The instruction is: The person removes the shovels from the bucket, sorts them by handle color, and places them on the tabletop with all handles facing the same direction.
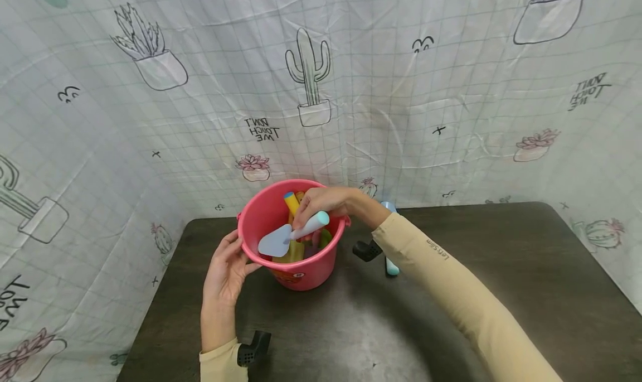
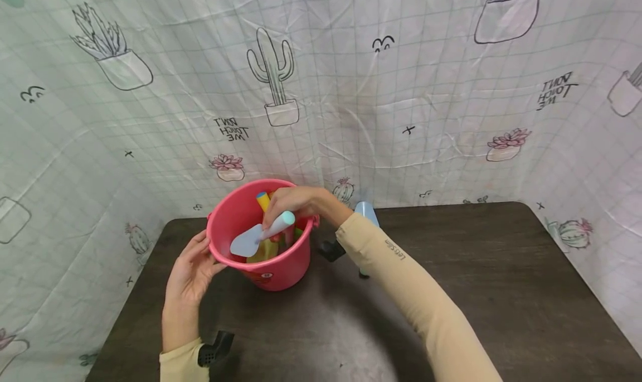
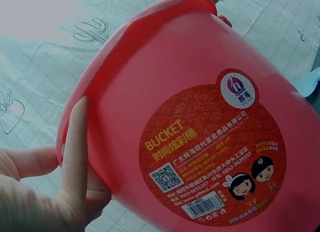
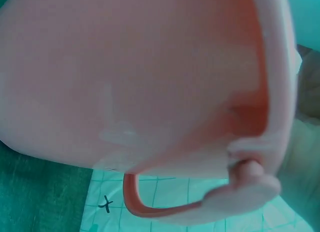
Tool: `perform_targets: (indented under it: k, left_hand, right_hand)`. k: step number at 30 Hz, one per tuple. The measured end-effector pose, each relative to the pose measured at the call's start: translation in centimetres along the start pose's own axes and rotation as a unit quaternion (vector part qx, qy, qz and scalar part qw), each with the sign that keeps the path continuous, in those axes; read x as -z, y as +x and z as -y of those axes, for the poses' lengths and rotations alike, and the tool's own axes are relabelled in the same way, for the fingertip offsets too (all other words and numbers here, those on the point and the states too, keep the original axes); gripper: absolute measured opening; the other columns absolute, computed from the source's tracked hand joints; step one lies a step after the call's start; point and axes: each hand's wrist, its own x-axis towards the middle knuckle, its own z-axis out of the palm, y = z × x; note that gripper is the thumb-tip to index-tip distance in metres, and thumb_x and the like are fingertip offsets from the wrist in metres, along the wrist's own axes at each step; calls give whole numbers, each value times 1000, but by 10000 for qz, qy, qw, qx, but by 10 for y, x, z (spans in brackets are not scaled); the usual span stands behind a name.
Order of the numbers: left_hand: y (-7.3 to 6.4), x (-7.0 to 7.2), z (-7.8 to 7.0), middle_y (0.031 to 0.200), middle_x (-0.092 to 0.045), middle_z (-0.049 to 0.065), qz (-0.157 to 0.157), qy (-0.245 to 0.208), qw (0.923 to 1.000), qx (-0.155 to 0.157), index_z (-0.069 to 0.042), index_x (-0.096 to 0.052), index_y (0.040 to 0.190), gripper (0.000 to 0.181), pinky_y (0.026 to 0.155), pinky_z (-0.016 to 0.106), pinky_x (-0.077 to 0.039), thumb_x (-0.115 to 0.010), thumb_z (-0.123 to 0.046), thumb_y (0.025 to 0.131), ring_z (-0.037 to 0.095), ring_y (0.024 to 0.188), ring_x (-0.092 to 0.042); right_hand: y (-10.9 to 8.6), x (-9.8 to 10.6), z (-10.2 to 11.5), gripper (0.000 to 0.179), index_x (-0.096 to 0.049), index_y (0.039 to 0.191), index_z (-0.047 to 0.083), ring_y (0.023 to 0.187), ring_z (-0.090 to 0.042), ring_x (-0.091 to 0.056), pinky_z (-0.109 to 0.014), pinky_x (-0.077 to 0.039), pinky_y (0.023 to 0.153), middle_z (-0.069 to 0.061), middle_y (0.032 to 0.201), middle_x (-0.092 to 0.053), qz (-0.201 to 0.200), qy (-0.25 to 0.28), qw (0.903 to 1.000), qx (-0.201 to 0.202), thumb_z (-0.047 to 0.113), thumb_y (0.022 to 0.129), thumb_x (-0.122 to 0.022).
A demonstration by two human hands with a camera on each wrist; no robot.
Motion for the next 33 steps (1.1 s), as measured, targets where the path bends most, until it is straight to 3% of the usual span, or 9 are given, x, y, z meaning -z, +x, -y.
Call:
perform_targets:
  k: [7,14,21,28,33]
  left_hand:
    - [1,0,0,136,-40,15,-96,42,9999,57,-9,-40,128,28,74,49,-55,-45,-11,101,28,121,-50]
    - [2,-1,1,133,-44,12,-106,52,9999,22,-10,-42,128,28,76,50,-54,-47,-11,100,29,125,-48]
    - [2,-2,1,142,-37,14,-38,-18,10000,-16,-10,-39,130,29,75,48,-55,-46,-11,101,31,130,-42]
    - [1,-2,2,143,-35,16,-3,-34,10000,-78,-8,-38,131,31,75,49,-55,-46,-9,101,32,130,-43]
    - [1,-1,2,144,-34,17,-10,-44,9999,-97,-7,-38,132,33,74,47,-55,-47,-10,100,32,129,-44]
  right_hand:
    - [-9,3,1,28,-66,107,-12,78,-29,-66,-53,-47,92,-26,94,-66,-222,857,9959,162,10,90,-62]
    - [-21,5,-2,27,-65,113,-7,83,-31,-65,-45,-54,84,-25,102,-65,-376,1486,9879,222,9,92,-59]
    - [-28,3,-4,33,-61,122,-7,95,-29,-64,-37,-53,85,-30,118,-59,-381,1858,9804,532,2,90,-60]
    - [-37,5,-10,47,-43,137,-7,85,-37,-65,-37,-55,80,-18,110,-60,-188,2032,9757,803,3,92,-53]
    - [-41,7,-13,57,-33,142,-8,96,-26,-61,-34,-54,81,-13,108,-60,-376,2118,9728,863,3,90,-54]
